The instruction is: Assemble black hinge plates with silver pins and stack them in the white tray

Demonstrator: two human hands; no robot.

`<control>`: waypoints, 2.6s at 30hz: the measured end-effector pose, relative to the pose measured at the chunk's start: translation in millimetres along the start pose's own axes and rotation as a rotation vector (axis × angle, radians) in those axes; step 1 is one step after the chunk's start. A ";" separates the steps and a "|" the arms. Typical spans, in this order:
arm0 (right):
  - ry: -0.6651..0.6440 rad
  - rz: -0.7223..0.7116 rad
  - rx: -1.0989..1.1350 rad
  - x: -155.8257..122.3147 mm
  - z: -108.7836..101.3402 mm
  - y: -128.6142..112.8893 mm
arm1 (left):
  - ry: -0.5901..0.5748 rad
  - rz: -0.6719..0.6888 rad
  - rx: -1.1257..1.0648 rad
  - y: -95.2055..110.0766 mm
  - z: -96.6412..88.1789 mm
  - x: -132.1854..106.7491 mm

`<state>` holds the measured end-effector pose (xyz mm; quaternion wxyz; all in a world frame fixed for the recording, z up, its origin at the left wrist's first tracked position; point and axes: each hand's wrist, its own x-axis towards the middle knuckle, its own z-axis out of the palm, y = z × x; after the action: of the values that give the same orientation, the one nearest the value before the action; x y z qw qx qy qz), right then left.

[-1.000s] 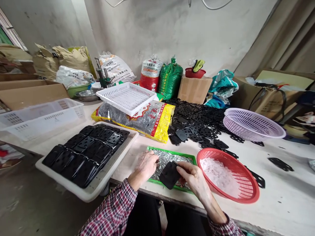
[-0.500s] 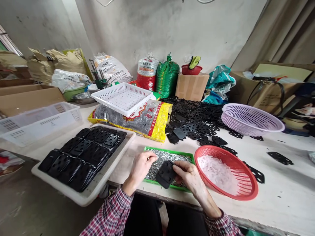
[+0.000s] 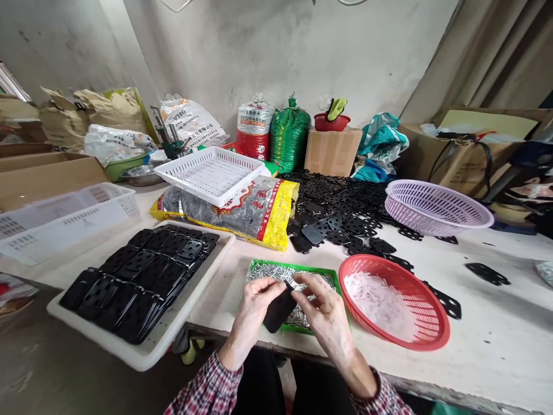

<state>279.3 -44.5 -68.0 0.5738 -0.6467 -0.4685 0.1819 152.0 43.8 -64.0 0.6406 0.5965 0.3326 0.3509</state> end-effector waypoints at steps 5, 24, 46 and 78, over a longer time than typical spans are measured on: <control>-0.041 -0.226 -0.080 0.7 -1.7 -7.3 | -0.035 -0.007 -0.026 2.6 3.7 -3.8; -0.161 0.104 0.114 11.6 -32.7 -18.2 | -0.167 -0.073 0.043 13.5 -1.8 -15.6; 0.220 -0.133 0.359 -13.2 -15.7 1.0 | -0.080 -0.202 -0.676 16.0 23.6 -15.5; 0.290 0.042 0.208 -20.4 -17.0 -9.5 | -0.057 -0.340 -0.745 7.5 37.3 -30.1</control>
<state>278.6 -71.8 -60.8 0.6951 -0.6131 -0.3457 0.1461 167.1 -1.1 -53.8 0.8708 0.2695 0.2588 0.3197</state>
